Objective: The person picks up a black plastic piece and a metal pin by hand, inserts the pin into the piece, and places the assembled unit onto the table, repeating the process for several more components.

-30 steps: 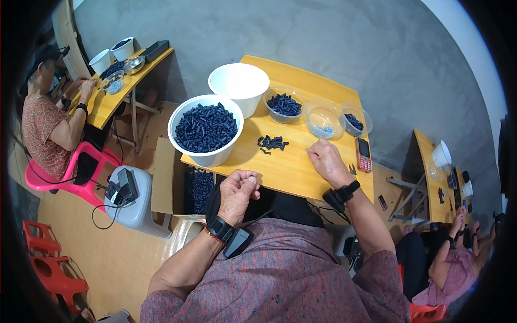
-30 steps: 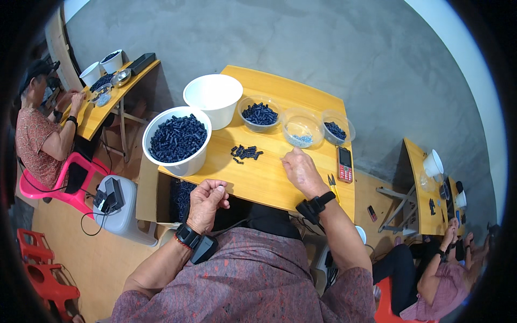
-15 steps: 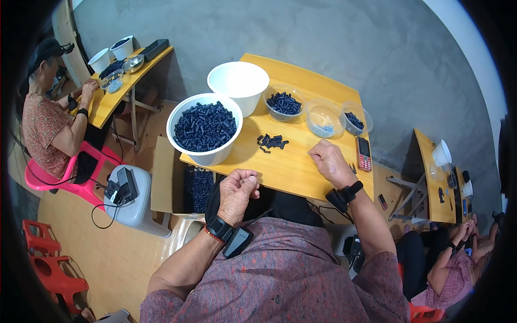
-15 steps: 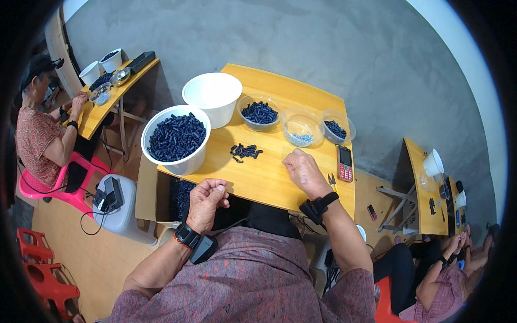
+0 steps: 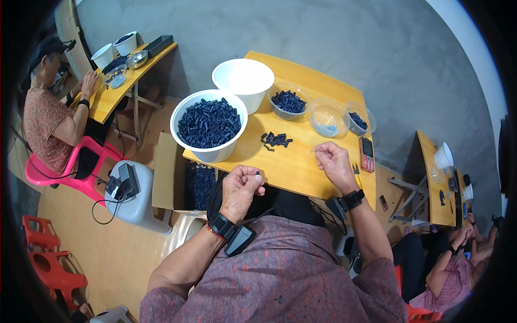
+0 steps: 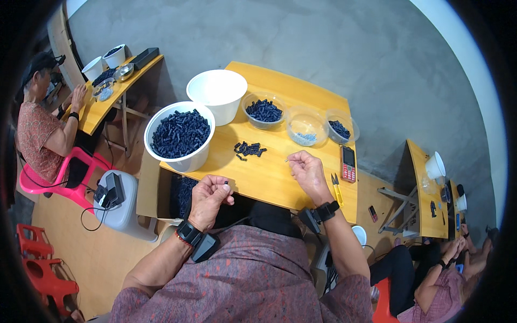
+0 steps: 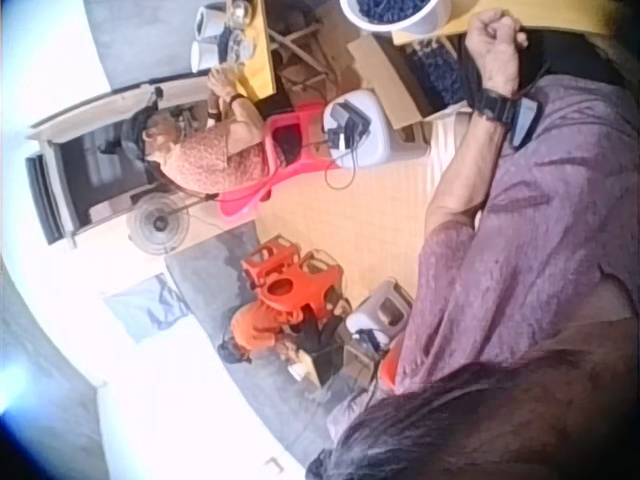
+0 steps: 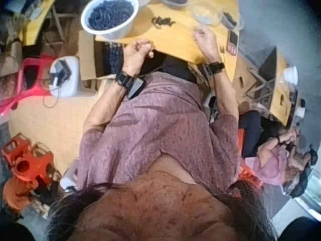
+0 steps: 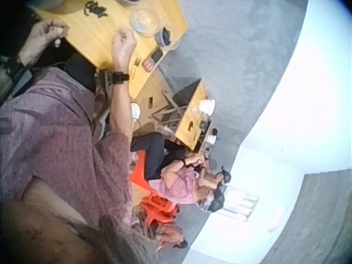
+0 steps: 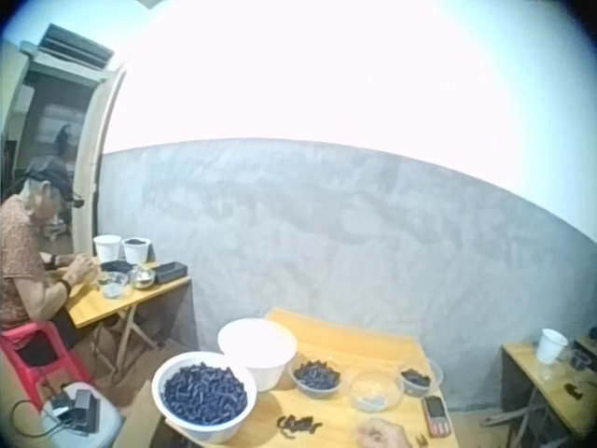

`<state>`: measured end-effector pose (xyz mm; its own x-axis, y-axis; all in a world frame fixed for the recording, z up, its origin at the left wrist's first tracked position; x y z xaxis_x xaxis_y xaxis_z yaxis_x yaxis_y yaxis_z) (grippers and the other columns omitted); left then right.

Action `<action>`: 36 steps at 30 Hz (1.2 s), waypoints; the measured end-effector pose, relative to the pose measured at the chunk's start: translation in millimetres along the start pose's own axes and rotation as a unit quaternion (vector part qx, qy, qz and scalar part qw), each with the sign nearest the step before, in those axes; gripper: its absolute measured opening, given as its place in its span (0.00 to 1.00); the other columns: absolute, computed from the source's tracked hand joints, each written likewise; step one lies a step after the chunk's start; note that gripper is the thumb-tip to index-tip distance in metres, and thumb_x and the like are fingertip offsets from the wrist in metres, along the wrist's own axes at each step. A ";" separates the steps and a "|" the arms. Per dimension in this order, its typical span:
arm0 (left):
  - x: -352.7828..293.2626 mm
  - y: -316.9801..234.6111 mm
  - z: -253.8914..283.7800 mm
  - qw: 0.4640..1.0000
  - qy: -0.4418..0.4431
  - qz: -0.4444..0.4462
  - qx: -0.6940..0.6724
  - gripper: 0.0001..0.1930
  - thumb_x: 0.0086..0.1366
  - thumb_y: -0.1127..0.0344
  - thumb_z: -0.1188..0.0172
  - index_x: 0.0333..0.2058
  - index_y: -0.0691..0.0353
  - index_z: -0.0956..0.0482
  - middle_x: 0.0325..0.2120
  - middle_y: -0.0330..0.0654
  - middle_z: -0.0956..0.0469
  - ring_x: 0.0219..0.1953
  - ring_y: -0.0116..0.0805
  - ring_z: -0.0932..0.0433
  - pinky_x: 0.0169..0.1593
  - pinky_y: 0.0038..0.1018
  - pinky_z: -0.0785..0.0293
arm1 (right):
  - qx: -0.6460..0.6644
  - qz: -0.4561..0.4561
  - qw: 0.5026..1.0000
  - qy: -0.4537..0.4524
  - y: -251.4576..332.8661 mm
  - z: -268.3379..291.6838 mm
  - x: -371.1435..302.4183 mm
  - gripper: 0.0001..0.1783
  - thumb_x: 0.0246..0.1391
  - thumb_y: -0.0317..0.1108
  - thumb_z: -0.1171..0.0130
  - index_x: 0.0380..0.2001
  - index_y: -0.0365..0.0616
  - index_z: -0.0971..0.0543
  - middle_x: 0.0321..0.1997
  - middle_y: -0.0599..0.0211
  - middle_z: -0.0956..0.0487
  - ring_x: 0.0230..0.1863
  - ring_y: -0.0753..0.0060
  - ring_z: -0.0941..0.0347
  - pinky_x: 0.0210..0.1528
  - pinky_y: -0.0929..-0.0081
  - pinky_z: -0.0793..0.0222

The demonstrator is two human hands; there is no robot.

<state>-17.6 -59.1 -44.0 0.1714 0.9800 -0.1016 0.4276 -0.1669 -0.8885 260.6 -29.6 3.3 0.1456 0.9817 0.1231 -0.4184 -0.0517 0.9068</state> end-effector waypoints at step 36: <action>-8.6 -0.7 -17.2 0.994 0.101 0.044 0.021 0.04 0.66 0.75 0.39 0.37 0.70 0.22 0.30 0.44 0.18 0.26 0.24 0.20 0.31 0.20 0.21 | 0.155 0.060 0.961 0.220 59.0 -91.6 -54.5 0.04 0.57 0.20 0.39 0.36 0.34 0.18 0.32 0.67 0.20 0.30 0.81 0.23 0.35 0.83 0.25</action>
<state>-4.1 -69.3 -34.8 0.3819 0.9197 -0.0912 0.3673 -0.2416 -0.8982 145.9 -69.3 13.2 -0.3087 0.9444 0.1134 -0.1109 -0.1542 0.9818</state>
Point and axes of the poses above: each hand's wrist, its own x-axis towards the middle knuckle, its own z-axis out of the back of the hand, y = z × x, the point moved 6 cm from there along x, towards the middle knuckle
